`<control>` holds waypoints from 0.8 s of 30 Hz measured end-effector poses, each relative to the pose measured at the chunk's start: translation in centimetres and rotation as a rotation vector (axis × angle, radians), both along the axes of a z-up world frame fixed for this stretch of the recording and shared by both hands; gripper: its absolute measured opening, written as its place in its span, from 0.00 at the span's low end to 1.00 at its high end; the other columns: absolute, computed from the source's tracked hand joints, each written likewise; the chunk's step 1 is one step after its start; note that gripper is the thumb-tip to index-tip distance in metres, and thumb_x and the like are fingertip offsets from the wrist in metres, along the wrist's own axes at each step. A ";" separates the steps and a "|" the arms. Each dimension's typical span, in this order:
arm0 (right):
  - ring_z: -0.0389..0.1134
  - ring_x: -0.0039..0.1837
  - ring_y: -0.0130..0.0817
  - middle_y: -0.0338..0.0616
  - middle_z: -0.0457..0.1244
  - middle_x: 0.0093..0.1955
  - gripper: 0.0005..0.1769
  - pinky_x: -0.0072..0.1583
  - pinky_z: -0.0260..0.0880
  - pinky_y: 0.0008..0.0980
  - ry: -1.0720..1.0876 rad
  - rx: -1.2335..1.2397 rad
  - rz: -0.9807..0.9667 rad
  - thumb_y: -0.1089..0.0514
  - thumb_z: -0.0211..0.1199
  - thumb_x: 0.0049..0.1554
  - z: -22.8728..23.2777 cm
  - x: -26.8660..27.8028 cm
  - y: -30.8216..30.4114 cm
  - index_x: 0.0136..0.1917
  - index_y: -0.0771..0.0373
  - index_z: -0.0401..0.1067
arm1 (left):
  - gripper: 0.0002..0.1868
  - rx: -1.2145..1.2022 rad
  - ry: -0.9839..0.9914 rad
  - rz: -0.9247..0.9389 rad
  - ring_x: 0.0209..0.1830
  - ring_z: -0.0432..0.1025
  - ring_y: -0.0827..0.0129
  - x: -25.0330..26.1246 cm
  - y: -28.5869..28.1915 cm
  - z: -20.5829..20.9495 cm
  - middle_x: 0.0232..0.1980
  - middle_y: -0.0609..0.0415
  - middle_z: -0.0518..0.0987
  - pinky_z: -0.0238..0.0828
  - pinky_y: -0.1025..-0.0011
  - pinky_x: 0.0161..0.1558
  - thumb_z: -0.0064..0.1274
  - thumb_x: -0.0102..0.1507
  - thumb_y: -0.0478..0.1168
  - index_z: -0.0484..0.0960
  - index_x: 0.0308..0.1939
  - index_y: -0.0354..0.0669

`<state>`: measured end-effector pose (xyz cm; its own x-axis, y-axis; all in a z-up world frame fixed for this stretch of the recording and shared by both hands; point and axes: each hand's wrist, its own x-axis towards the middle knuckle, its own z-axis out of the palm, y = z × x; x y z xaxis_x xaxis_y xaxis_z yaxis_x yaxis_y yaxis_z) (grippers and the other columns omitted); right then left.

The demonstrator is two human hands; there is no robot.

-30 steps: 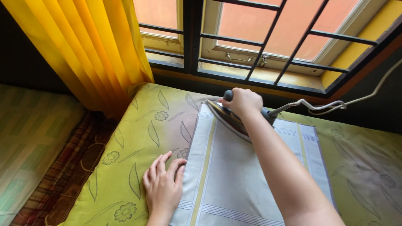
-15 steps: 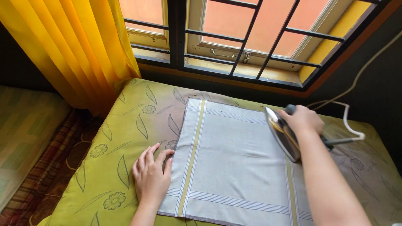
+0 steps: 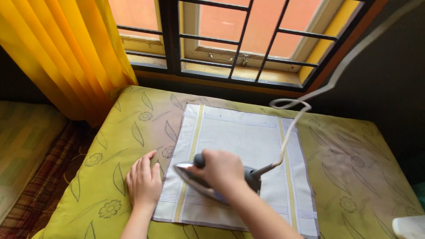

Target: The recorder irons a white cloth, then folds it and a pillowcase.

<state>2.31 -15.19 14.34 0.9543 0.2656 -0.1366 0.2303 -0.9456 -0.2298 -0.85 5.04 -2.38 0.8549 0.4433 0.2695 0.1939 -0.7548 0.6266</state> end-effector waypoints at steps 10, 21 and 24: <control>0.77 0.45 0.38 0.43 0.73 0.44 0.29 0.47 0.77 0.40 0.030 -0.228 -0.503 0.24 0.58 0.56 0.9 3.6 -16.1 0.52 0.46 0.78 | 0.25 0.133 0.071 -0.028 0.73 0.57 0.64 -0.2 -1.0 1.9 0.68 0.62 0.70 0.42 0.57 0.73 0.56 0.59 0.52 0.76 0.60 0.56; 0.75 0.43 0.34 0.36 0.73 0.43 0.20 0.46 0.74 0.40 0.049 -0.056 -0.375 0.30 0.64 0.52 0.3 -0.9 -12.3 0.48 0.40 0.82 | 0.26 0.030 0.060 -0.012 0.73 0.58 0.62 0.0 -1.0 2.3 0.68 0.62 0.71 0.43 0.55 0.74 0.59 0.57 0.50 0.77 0.59 0.58; 0.73 0.40 0.41 0.40 0.70 0.36 0.26 0.43 0.72 0.43 0.085 -0.028 -0.027 0.24 0.67 0.47 1.6 -5.4 -4.8 0.38 0.46 0.79 | 0.26 0.037 0.055 -0.020 0.73 0.59 0.61 -0.3 -0.7 2.5 0.68 0.61 0.72 0.44 0.56 0.73 0.60 0.57 0.50 0.76 0.59 0.58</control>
